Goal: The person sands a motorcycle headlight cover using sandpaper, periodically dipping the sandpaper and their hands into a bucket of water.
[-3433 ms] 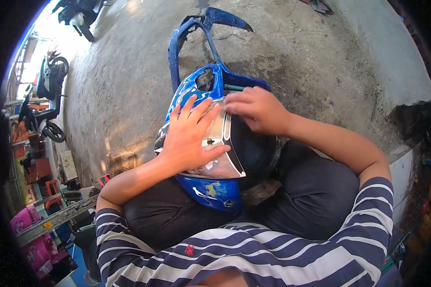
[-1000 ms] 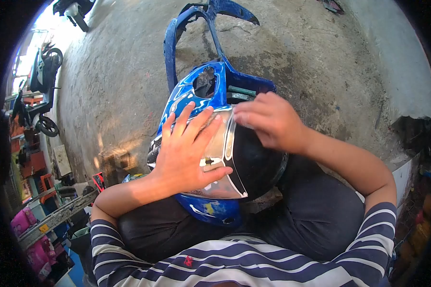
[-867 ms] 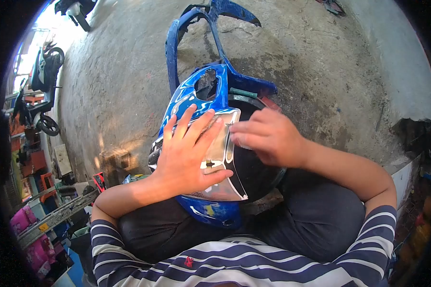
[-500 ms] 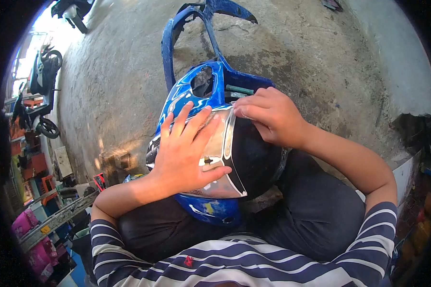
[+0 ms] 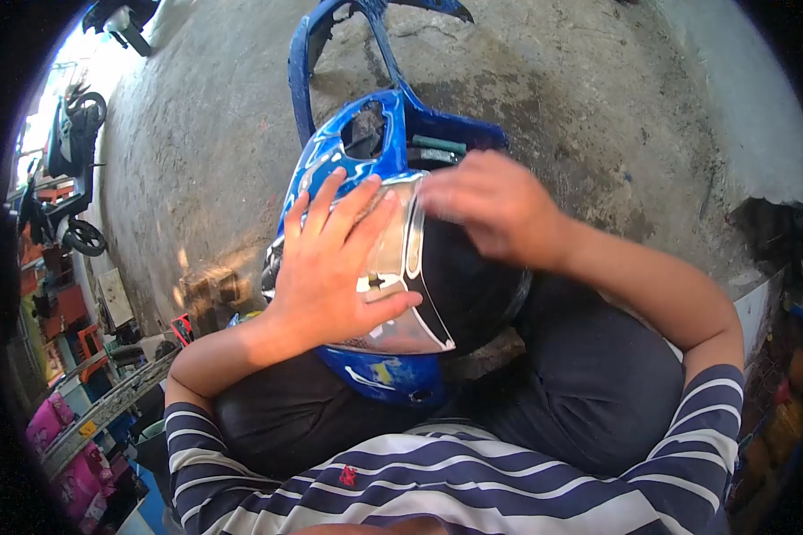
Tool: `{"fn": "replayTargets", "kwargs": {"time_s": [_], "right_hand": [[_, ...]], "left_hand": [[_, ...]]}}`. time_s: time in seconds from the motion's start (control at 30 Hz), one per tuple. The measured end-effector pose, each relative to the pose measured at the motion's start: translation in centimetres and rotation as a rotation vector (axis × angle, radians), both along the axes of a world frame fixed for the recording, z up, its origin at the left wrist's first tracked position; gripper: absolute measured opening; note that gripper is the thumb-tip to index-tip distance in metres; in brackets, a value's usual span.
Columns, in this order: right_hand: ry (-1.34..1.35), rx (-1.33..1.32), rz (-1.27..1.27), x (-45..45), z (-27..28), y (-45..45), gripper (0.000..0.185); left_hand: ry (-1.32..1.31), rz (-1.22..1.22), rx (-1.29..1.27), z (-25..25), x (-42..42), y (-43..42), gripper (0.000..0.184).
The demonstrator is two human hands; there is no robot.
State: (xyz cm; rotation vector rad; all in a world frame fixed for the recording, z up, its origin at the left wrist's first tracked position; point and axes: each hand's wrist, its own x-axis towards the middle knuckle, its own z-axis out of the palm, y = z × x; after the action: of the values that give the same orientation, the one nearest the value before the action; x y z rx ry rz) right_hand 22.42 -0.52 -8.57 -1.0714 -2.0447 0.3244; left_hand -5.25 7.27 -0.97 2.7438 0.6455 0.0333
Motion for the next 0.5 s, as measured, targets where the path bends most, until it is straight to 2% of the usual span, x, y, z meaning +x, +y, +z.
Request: {"fn": "replayTargets", "kwargs": {"time_s": [0.03,0.2,0.3,0.43,0.5], "right_hand": [[0.038,0.013,-0.036,0.1,-0.2,0.4,0.044],[-0.009,-0.022,0.142,-0.9,1.1,-0.9,0.039],[-0.008,-0.001,0.018,0.3,0.2,0.6,0.036],[0.057,-0.028,0.208,-2.1,1.0,-2.1,0.040],[-0.026,0.024,0.141,-0.4,0.7,-0.7,0.039]], "left_hand": [[0.007,0.004,-0.006,0.0,0.0,0.0,0.103],[-0.006,-0.003,0.006,-0.3,-0.3,0.0,0.103],[0.002,-0.001,0.002,-0.2,-0.4,-0.1,0.103],[-0.004,-0.006,0.007,-0.4,-0.5,-0.1,0.104],[-0.001,0.001,0.007,-0.3,-0.4,0.1,0.104]]}}
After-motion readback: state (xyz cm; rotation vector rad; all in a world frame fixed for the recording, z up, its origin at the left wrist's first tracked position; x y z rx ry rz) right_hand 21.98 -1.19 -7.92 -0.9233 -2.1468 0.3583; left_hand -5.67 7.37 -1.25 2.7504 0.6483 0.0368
